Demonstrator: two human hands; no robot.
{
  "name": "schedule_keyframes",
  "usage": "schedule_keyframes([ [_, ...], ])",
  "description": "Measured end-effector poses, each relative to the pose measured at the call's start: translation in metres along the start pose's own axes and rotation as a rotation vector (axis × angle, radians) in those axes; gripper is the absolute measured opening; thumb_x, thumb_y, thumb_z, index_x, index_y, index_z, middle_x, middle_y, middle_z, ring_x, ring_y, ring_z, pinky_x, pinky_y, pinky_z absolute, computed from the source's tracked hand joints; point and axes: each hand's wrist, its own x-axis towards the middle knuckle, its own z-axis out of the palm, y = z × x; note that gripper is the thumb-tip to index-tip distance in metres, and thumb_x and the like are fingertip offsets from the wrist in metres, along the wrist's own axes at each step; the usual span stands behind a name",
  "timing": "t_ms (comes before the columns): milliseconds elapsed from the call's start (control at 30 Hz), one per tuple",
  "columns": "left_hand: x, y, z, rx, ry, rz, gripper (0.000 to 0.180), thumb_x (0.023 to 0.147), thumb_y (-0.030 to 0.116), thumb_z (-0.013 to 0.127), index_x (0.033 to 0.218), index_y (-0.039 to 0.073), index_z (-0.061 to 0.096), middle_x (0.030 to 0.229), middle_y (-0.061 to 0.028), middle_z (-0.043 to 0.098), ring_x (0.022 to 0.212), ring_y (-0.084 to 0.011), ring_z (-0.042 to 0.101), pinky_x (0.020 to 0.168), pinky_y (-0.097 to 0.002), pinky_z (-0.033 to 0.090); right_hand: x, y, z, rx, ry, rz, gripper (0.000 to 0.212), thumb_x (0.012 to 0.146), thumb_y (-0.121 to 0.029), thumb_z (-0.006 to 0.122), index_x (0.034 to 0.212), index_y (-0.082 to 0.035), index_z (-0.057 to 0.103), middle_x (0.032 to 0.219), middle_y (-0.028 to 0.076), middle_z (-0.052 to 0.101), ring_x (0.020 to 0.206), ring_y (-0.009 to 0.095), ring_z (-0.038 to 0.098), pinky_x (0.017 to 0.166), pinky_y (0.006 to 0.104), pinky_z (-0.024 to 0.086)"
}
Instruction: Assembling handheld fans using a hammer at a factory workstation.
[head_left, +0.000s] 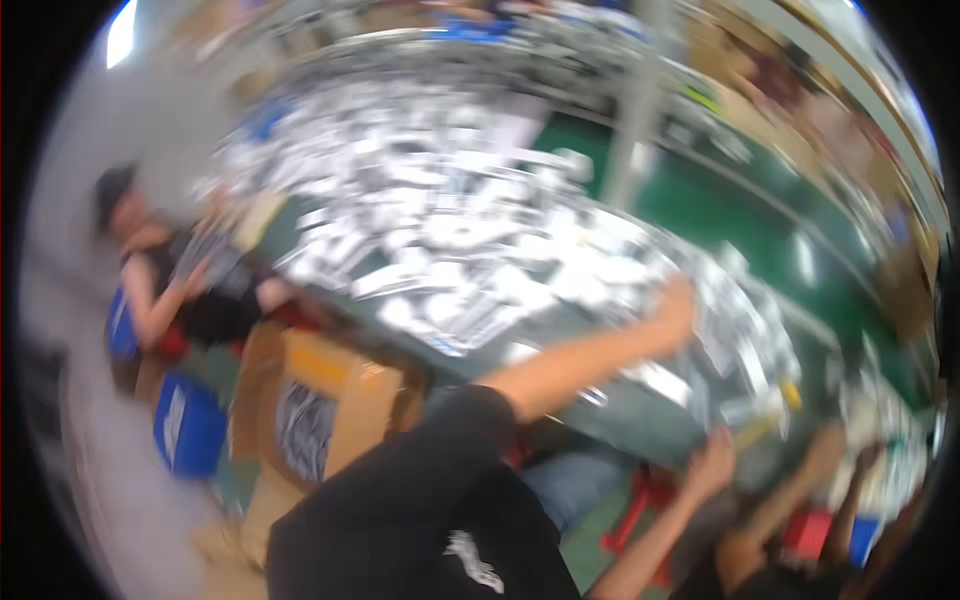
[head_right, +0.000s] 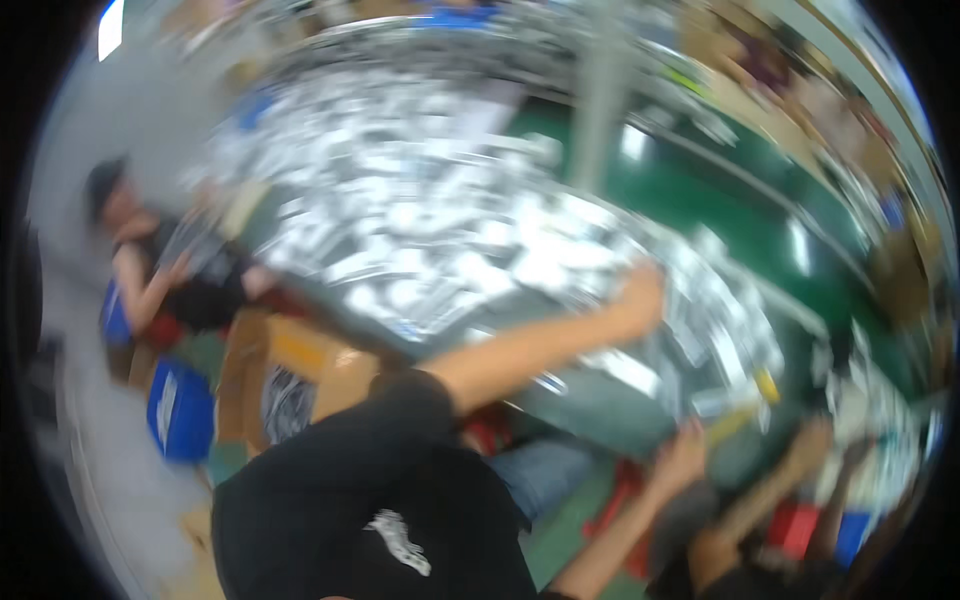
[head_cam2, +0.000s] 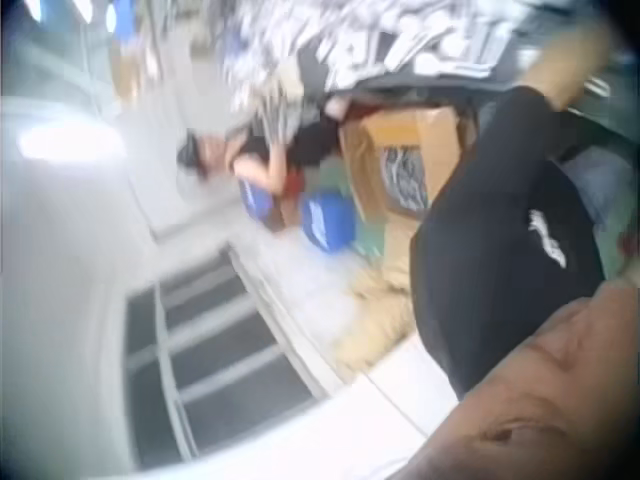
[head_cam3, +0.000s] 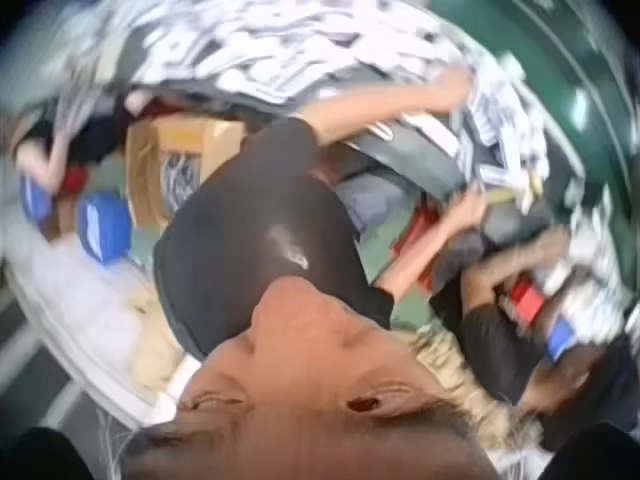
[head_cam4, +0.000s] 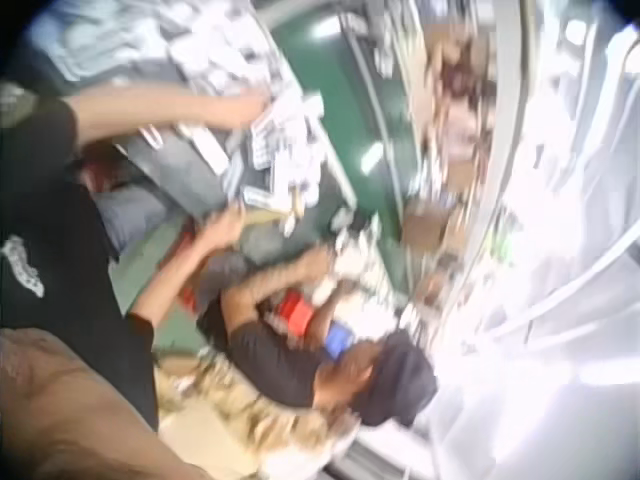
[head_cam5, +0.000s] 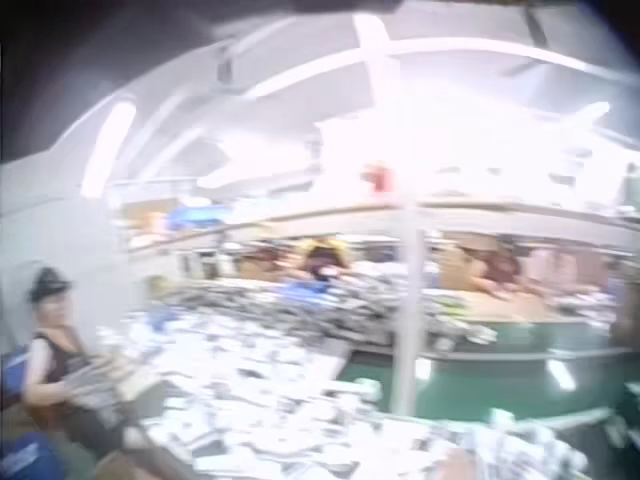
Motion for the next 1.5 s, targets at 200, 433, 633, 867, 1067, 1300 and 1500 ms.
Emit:
schedule_keyframes([
  [200, -0.025, 0.072, -0.082, -0.153, -0.142, 0.137, 0.027, 0.087, 0.021, 0.068, 0.105, 0.007, 0.081, 0.116, -0.0118, 0.073, 0.132, -0.0328, 0.052, 0.118, -0.0539, 0.028, 0.014, 0.056, -0.056, 0.024, 0.04, -0.016, 0.035, 0.107, -0.026, 0.064, 0.132, -0.001, 0.067, 0.095, 0.005, 0.069, 0.048, 0.006, 0.045, 0.04, 0.0236, 0.033],
  [433, -0.008, 0.038, -0.12, -0.398, -0.031, 0.113, 0.016, 0.08, 0.009, 0.069, 0.093, 0.006, 0.079, 0.087, -0.0137, 0.075, 0.099, -0.0358, 0.07, 0.123, -0.0591, 0.026, 0.02, 0.038, -0.038, 0.072, 0.03, -0.04, 0.034, 0.107, -0.025, 0.063, 0.132, -0.003, 0.068, 0.097, 0.006, 0.069, 0.048, 0.006, 0.043, 0.041, 0.0228, 0.031],
  [633, -0.01, 0.005, -0.141, -0.212, 0.208, 0.273, 0.014, 0.081, 0.017, 0.069, 0.077, 0.005, 0.074, 0.078, -0.0219, 0.068, 0.082, -0.0383, 0.067, 0.076, -0.0531, 0.049, 0.036, 0.093, -0.072, -0.253, 0.073, -0.337, 0.031, 0.1, -0.027, 0.071, 0.127, -0.011, 0.076, 0.09, 0.0, 0.07, 0.06, 0.009, 0.055, 0.05, 0.0256, 0.043],
  [867, -0.02, -0.055, -0.174, -0.571, 0.073, 0.376, 0.011, 0.083, 0.019, 0.081, 0.088, 0.01, 0.084, 0.103, -0.0051, 0.073, 0.122, -0.0308, 0.056, 0.111, -0.0486, 0.039, -0.003, 0.01, -0.02, 0.148, 0.035, 0.01, 0.025, 0.104, -0.019, 0.07, 0.12, -0.001, 0.072, 0.087, 0.004, 0.069, 0.05, 0.007, 0.053, 0.041, 0.0232, 0.039],
  [1067, -0.043, 0.006, -0.148, -0.082, -0.143, 0.536, 0.027, 0.082, 0.031, 0.079, 0.101, 0.011, 0.085, 0.136, -0.0148, 0.064, 0.15, -0.0367, 0.039, 0.13, -0.0595, 0.013, -0.005, 0.009, -0.027, 0.172, 0.028, 0.031, 0.025, 0.104, -0.018, 0.069, 0.121, 0.0, 0.072, 0.087, 0.005, 0.069, 0.051, 0.007, 0.054, 0.041, 0.0234, 0.039],
  [1300, -0.043, -0.005, -0.157, -0.255, 0.161, 0.426, 0.016, 0.09, 0.016, 0.07, 0.101, 0.01, 0.078, 0.121, -0.0174, 0.07, 0.126, -0.0357, 0.061, 0.114, -0.0527, 0.04, -0.008, 0.008, -0.028, 0.207, 0.013, 0.052, 0.028, 0.105, -0.018, 0.068, 0.125, 0.001, 0.07, 0.088, 0.006, 0.069, 0.05, 0.007, 0.053, 0.041, 0.0236, 0.038],
  [1500, -0.145, -0.085, -0.269, -1.037, -0.501, 0.28, 0.023, 0.104, 0.022, 0.06, 0.107, 0.002, 0.07, 0.091, -0.0225, 0.07, 0.088, -0.0428, 0.068, 0.077, -0.0471, 0.053, -0.084, -0.036, 0.002, 0.195, -0.202, 0.098, 0.044, 0.107, -0.028, 0.068, 0.14, 0.0, 0.063, 0.084, 0.001, 0.067, 0.05, 0.007, 0.056, 0.043, 0.0238, 0.043],
])
